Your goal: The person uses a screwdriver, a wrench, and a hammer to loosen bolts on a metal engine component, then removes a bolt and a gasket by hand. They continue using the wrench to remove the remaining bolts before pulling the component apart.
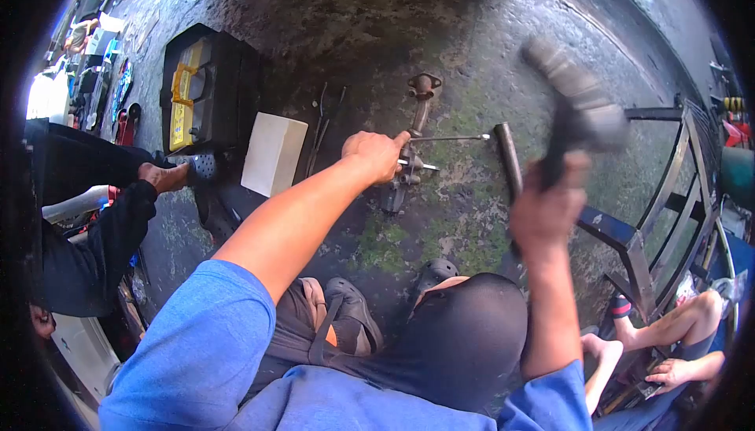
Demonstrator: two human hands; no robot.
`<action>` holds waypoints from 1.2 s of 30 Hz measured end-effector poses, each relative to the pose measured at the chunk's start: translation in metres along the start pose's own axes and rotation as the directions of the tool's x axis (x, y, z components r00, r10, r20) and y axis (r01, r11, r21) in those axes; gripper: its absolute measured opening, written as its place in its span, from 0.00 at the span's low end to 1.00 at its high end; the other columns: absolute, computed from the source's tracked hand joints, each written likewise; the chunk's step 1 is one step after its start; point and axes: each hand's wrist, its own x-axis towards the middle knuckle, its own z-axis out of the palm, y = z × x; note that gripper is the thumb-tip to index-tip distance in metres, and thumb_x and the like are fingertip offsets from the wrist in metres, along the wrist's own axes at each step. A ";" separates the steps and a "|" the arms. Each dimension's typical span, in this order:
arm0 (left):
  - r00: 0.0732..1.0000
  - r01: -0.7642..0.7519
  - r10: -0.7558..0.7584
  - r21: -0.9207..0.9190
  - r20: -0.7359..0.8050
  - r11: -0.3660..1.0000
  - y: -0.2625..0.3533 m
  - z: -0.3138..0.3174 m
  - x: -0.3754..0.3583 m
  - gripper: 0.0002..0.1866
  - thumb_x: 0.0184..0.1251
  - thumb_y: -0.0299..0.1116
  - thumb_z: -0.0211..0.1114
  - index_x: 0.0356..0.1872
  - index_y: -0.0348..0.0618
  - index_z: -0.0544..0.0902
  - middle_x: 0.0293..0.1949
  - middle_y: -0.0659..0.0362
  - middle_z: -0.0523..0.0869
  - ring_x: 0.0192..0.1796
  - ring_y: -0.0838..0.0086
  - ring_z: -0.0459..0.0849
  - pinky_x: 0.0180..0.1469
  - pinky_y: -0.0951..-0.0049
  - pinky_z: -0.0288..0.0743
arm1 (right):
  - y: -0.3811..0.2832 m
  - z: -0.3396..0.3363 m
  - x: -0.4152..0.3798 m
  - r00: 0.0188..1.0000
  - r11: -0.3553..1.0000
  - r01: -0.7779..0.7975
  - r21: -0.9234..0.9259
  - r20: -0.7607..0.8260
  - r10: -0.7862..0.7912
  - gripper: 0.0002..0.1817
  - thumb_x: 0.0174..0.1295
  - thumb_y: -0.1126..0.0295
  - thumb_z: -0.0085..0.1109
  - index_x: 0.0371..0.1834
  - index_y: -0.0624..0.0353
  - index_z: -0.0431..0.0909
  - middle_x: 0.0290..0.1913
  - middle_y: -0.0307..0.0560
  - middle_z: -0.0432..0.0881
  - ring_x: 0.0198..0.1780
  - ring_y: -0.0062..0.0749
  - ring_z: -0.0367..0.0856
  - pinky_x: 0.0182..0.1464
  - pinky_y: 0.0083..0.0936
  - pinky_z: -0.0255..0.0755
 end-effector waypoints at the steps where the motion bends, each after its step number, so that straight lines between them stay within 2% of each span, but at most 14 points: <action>1: 1.000 -0.001 0.001 -0.006 -0.020 1.000 -0.002 -0.005 -0.002 0.38 0.73 0.49 0.66 0.81 0.58 0.63 0.52 0.54 0.91 0.54 0.58 0.91 0.54 0.55 0.84 | 0.029 0.025 -0.020 0.988 0.992 0.068 -0.105 0.144 -0.053 0.18 0.74 0.65 0.60 0.57 0.67 0.73 0.38 0.67 0.86 0.34 0.64 0.86 0.37 0.49 0.77; 2: 1.000 -0.010 0.010 -0.003 -0.016 1.000 -0.003 -0.005 -0.001 0.38 0.72 0.49 0.67 0.81 0.58 0.64 0.50 0.54 0.91 0.53 0.58 0.91 0.53 0.54 0.84 | 0.056 0.044 -0.032 0.781 0.922 -0.233 -0.309 0.506 0.366 0.17 0.73 0.66 0.60 0.56 0.67 0.74 0.36 0.70 0.86 0.38 0.71 0.86 0.40 0.53 0.78; 3: 0.999 -0.022 0.021 -0.025 -0.030 0.999 0.000 0.007 -0.003 0.38 0.72 0.49 0.67 0.80 0.58 0.64 0.50 0.54 0.91 0.53 0.58 0.91 0.53 0.54 0.84 | 0.103 0.063 -0.058 0.776 0.954 -0.177 -0.242 0.562 0.286 0.19 0.71 0.66 0.59 0.59 0.64 0.69 0.37 0.79 0.83 0.45 0.77 0.84 0.45 0.62 0.77; 8: 0.999 0.032 -0.036 -0.149 -0.024 0.988 -0.013 0.007 -0.006 0.35 0.71 0.48 0.68 0.76 0.53 0.68 0.52 0.52 0.91 0.56 0.55 0.89 0.57 0.53 0.82 | 0.105 0.053 -0.102 0.762 0.940 -0.258 -0.222 0.552 0.339 0.19 0.71 0.67 0.60 0.61 0.65 0.71 0.37 0.77 0.84 0.45 0.75 0.84 0.49 0.61 0.75; 11: 0.999 0.006 -0.011 -0.090 -0.049 0.996 -0.007 0.002 -0.002 0.35 0.71 0.48 0.68 0.77 0.55 0.68 0.51 0.53 0.91 0.57 0.56 0.89 0.56 0.54 0.83 | 0.072 0.038 -0.041 0.866 0.969 -0.218 -0.112 0.435 0.245 0.23 0.72 0.67 0.60 0.67 0.62 0.71 0.38 0.75 0.85 0.44 0.72 0.86 0.43 0.57 0.77; 13: 0.999 0.002 -0.004 -0.058 -0.034 0.998 -0.004 0.003 -0.001 0.36 0.71 0.48 0.69 0.78 0.56 0.67 0.51 0.53 0.91 0.57 0.57 0.89 0.56 0.54 0.83 | 0.044 0.023 -0.003 0.979 0.999 -0.031 0.020 0.203 0.026 0.24 0.72 0.69 0.62 0.68 0.62 0.70 0.40 0.71 0.87 0.44 0.65 0.89 0.45 0.49 0.79; 15: 1.000 -0.001 0.001 -0.034 -0.022 0.999 0.000 0.000 0.001 0.37 0.71 0.48 0.69 0.78 0.56 0.67 0.51 0.54 0.91 0.56 0.57 0.90 0.56 0.54 0.84 | 0.002 0.007 0.026 0.996 0.984 -0.039 0.176 0.091 0.023 0.19 0.73 0.72 0.60 0.64 0.61 0.69 0.37 0.62 0.87 0.37 0.52 0.90 0.42 0.41 0.78; 17: 1.000 -0.008 0.008 -0.024 -0.009 1.000 0.003 0.000 0.001 0.37 0.71 0.48 0.69 0.79 0.57 0.67 0.51 0.54 0.91 0.56 0.58 0.90 0.56 0.55 0.84 | -0.012 0.007 0.030 0.996 0.970 -0.091 0.227 0.019 0.089 0.19 0.72 0.71 0.61 0.62 0.61 0.69 0.35 0.61 0.86 0.35 0.51 0.89 0.41 0.41 0.78; 20: 1.000 -0.002 0.002 -0.016 -0.024 1.000 0.002 0.001 0.002 0.38 0.70 0.48 0.70 0.79 0.57 0.67 0.51 0.54 0.91 0.55 0.58 0.91 0.55 0.55 0.84 | 0.050 0.057 -0.014 0.996 0.979 -0.046 0.197 0.079 0.031 0.18 0.72 0.69 0.61 0.62 0.59 0.70 0.36 0.65 0.86 0.37 0.59 0.89 0.41 0.45 0.78; 21: 0.999 0.000 0.000 -0.016 -0.032 1.000 0.002 0.003 0.002 0.38 0.70 0.48 0.70 0.79 0.58 0.67 0.50 0.54 0.91 0.54 0.58 0.91 0.55 0.55 0.84 | 0.060 0.065 -0.028 0.913 0.965 -0.264 -0.002 0.321 0.251 0.20 0.71 0.67 0.61 0.63 0.60 0.70 0.37 0.72 0.85 0.42 0.70 0.87 0.44 0.53 0.78; 22: 0.999 -0.024 0.024 0.002 -0.041 1.000 0.002 0.004 0.001 0.38 0.70 0.48 0.70 0.79 0.55 0.67 0.49 0.54 0.92 0.53 0.57 0.91 0.54 0.55 0.85 | 0.085 0.082 -0.041 0.846 0.956 -0.208 -0.205 0.454 0.281 0.22 0.71 0.67 0.59 0.65 0.61 0.70 0.39 0.76 0.85 0.47 0.75 0.84 0.48 0.59 0.76; 27: 0.997 -0.030 0.024 -0.072 -0.073 0.997 0.000 0.011 -0.003 0.38 0.70 0.49 0.70 0.77 0.50 0.67 0.47 0.52 0.92 0.50 0.56 0.91 0.51 0.53 0.84 | 0.115 0.089 -0.104 0.859 0.895 -0.382 -0.230 0.269 0.436 0.24 0.70 0.63 0.62 0.66 0.53 0.69 0.44 0.72 0.87 0.49 0.74 0.84 0.50 0.60 0.75; 34: 0.993 -0.062 0.058 -0.037 -0.102 0.997 -0.006 0.016 -0.013 0.41 0.69 0.51 0.71 0.80 0.56 0.66 0.47 0.54 0.92 0.51 0.57 0.91 0.52 0.55 0.84 | 0.156 0.104 -0.138 0.819 0.877 -0.387 -0.285 0.332 0.469 0.23 0.68 0.63 0.65 0.65 0.54 0.73 0.58 0.62 0.83 0.61 0.62 0.80 0.61 0.53 0.73; 36: 0.994 -0.068 0.066 -0.031 -0.085 0.997 -0.005 0.013 -0.016 0.40 0.69 0.51 0.71 0.80 0.57 0.66 0.47 0.54 0.91 0.51 0.58 0.91 0.52 0.56 0.84 | 0.144 0.111 -0.117 0.960 0.975 -0.079 -0.207 0.247 0.130 0.25 0.65 0.65 0.67 0.65 0.55 0.74 0.62 0.60 0.80 0.65 0.59 0.77 0.66 0.52 0.70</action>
